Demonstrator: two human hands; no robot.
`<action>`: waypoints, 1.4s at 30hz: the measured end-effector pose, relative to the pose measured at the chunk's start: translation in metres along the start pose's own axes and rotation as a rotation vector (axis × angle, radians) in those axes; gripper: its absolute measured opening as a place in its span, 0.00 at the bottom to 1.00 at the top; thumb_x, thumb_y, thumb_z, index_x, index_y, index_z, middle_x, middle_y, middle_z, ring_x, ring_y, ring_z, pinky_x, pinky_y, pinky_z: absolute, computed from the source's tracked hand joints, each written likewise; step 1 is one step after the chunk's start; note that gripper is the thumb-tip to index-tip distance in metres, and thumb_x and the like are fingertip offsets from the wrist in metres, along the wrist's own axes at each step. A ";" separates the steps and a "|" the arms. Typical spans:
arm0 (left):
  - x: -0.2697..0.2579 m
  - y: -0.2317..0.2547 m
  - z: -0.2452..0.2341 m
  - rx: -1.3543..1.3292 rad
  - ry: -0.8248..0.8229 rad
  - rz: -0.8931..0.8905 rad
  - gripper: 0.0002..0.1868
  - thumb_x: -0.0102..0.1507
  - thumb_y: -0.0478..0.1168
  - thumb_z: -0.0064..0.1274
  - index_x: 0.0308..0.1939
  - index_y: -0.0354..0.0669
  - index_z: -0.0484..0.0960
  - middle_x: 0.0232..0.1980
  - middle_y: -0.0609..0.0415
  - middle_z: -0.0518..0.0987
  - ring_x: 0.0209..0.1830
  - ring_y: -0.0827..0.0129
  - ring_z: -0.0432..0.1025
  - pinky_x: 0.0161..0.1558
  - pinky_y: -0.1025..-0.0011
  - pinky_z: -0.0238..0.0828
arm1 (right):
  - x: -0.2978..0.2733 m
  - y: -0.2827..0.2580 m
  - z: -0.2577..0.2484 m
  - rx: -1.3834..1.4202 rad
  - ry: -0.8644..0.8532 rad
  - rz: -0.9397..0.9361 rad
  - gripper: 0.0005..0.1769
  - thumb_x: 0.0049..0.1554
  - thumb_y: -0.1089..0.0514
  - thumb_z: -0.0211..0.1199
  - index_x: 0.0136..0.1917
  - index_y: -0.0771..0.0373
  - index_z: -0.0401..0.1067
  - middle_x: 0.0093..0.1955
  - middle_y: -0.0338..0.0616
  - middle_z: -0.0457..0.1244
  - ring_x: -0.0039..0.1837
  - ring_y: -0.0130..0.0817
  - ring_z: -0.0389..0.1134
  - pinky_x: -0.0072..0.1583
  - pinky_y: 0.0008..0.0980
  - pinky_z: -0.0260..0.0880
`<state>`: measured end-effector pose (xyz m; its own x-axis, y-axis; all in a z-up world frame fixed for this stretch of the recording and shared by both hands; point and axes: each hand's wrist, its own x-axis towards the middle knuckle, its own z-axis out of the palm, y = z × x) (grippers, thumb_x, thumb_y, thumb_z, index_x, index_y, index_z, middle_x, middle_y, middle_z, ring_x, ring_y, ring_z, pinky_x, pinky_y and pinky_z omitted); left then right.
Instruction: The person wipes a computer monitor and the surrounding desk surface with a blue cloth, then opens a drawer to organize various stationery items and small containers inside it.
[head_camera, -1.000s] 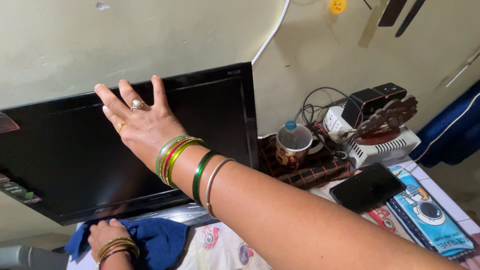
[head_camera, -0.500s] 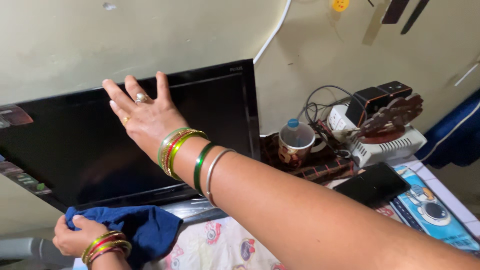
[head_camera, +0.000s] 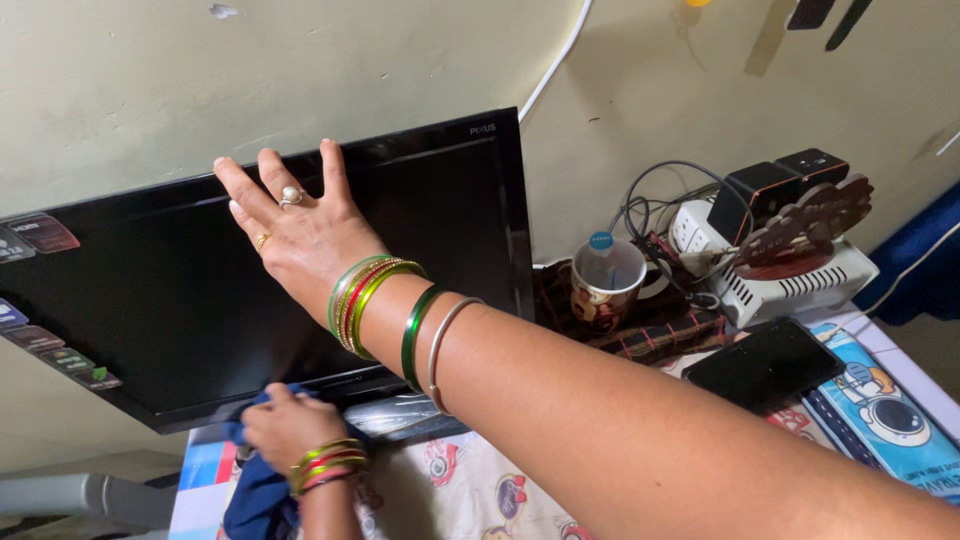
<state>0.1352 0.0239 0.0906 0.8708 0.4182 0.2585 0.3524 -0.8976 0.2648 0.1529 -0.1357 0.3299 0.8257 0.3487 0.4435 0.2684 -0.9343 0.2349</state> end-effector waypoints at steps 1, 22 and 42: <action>-0.011 0.010 -0.002 -0.020 0.021 0.038 0.16 0.64 0.41 0.58 0.53 0.39 0.80 0.52 0.36 0.72 0.52 0.44 0.69 0.48 0.52 0.72 | 0.001 0.000 0.000 -0.007 -0.006 0.001 0.36 0.54 0.57 0.59 0.76 0.57 0.60 0.84 0.45 0.37 0.82 0.47 0.42 0.73 0.77 0.43; 0.126 -0.133 0.026 -0.558 0.338 -0.410 0.15 0.64 0.34 0.62 0.54 0.33 0.85 0.47 0.37 0.83 0.43 0.52 0.80 0.47 0.61 0.77 | -0.001 0.000 -0.002 0.023 0.007 -0.003 0.33 0.57 0.56 0.55 0.75 0.58 0.61 0.84 0.45 0.38 0.82 0.47 0.44 0.72 0.77 0.45; 0.122 -0.122 0.044 -0.538 0.349 -0.404 0.08 0.66 0.30 0.54 0.43 0.28 0.86 0.37 0.33 0.83 0.36 0.48 0.80 0.40 0.56 0.76 | 0.000 0.001 0.002 0.047 0.010 0.002 0.33 0.57 0.58 0.57 0.76 0.58 0.61 0.84 0.44 0.37 0.83 0.48 0.43 0.74 0.78 0.43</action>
